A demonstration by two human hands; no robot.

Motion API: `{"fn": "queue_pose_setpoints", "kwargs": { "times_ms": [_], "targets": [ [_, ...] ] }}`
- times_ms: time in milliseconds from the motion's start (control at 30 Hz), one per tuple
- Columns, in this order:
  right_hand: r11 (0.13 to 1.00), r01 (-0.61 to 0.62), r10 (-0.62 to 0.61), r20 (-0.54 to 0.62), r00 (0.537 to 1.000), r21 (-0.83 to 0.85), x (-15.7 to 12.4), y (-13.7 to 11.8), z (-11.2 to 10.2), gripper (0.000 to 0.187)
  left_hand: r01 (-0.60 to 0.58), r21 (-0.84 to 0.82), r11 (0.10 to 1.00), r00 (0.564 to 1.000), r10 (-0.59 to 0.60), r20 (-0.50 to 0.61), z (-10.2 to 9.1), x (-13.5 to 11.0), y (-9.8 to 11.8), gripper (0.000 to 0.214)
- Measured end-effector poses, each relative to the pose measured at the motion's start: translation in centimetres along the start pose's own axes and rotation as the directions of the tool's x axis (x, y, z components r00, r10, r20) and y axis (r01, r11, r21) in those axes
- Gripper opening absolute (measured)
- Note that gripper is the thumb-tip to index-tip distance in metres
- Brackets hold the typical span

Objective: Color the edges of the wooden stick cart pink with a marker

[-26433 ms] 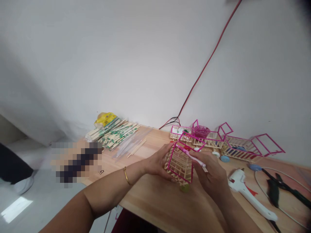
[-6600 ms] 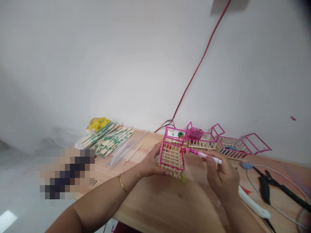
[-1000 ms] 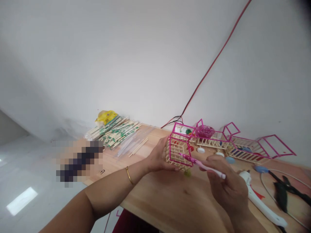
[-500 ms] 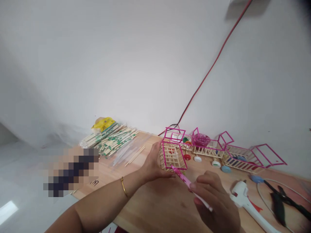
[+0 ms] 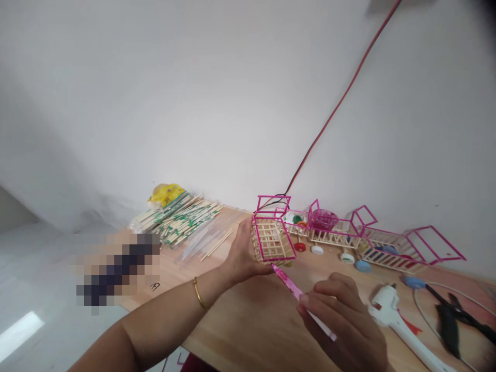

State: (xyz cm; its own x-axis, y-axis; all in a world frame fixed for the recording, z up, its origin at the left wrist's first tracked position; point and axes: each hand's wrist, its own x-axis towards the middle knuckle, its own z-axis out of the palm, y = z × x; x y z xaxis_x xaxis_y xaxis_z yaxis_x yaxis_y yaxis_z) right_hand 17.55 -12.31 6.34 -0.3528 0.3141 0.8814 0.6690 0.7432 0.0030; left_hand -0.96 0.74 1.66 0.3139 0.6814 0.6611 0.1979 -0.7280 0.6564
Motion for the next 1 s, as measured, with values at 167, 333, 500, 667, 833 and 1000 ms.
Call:
{"fn": "queue_pose_setpoints", "kwargs": {
  "times_ms": [167, 333, 500, 667, 833, 1000],
  "targets": [
    [1.000, -0.006, 0.006, 0.015, 1.000, -0.002, -0.4, 0.1, 0.4, 0.031, -0.015, 0.030, 0.999, 1.000, 0.015, 0.011, 0.0, -0.2, 0.0, 0.114],
    [1.000, -0.009, 0.009, 0.024, 1.000, 0.005, -0.4, 0.0, 0.6, 0.027, -0.036, 0.043, 0.998, 0.999, 0.036, 0.015, 0.1, -0.4, -0.6, 0.121],
    [1.000, -0.011, 0.011, 0.034, 0.999, 0.005, -0.6, 0.0, 0.6, 0.027, -0.055, 0.051, 0.997, 0.998, 0.054, 0.014, 0.1, -0.4, -0.9, 0.127],
    [1.000, -0.007, 0.006, 0.047, 0.999, 0.015, -0.8, 0.1, 0.7, 0.026, -0.054, 0.073, 0.996, 0.998, 0.053, 0.015, 0.2, -0.3, -0.5, 0.126],
    [0.999, -0.037, 0.036, 0.072, 0.997, 0.014, -1.1, 0.1, 1.1, 0.026, -0.098, 0.092, 0.991, 0.995, 0.096, 0.024, 0.3, -0.5, -1.0, 0.133],
    [0.999, -0.027, 0.025, 0.057, 0.998, 0.037, -1.1, 0.0, 1.3, 0.025, -0.117, 0.146, 0.982, 0.993, 0.111, 0.046, 0.3, -0.7, -1.7, 0.132]
  ]
}}
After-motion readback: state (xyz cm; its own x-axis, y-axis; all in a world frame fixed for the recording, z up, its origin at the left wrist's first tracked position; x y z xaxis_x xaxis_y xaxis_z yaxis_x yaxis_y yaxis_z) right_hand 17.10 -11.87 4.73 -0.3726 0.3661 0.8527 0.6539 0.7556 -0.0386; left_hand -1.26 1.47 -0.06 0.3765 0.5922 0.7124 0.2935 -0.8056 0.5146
